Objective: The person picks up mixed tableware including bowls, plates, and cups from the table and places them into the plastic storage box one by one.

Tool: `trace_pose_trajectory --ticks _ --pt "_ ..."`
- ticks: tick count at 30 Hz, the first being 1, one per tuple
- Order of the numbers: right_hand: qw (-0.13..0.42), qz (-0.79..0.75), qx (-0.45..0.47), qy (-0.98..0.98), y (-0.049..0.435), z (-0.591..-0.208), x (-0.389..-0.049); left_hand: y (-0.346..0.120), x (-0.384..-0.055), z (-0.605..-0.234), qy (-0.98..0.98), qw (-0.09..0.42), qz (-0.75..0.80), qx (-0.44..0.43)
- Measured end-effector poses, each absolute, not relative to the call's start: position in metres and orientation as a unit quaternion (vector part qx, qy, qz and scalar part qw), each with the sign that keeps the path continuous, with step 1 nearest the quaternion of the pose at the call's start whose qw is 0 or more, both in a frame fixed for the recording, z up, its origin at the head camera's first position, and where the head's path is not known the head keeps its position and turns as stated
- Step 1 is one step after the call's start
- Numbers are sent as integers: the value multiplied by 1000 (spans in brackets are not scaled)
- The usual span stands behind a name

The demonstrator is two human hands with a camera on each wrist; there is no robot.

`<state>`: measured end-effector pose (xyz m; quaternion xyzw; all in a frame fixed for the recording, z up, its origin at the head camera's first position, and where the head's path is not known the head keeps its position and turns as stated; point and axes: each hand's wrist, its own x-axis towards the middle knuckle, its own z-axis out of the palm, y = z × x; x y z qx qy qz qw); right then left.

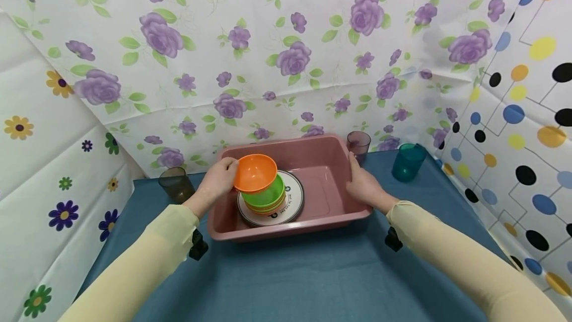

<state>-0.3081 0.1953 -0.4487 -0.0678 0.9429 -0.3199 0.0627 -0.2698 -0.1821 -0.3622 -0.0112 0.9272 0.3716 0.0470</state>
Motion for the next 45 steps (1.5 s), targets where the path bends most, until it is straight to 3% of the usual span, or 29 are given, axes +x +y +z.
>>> trace_pose_trajectory --ticks 45 --pt "64 -329 -56 941 194 -446 -306 -170 -280 -389 952 84 294 -12"
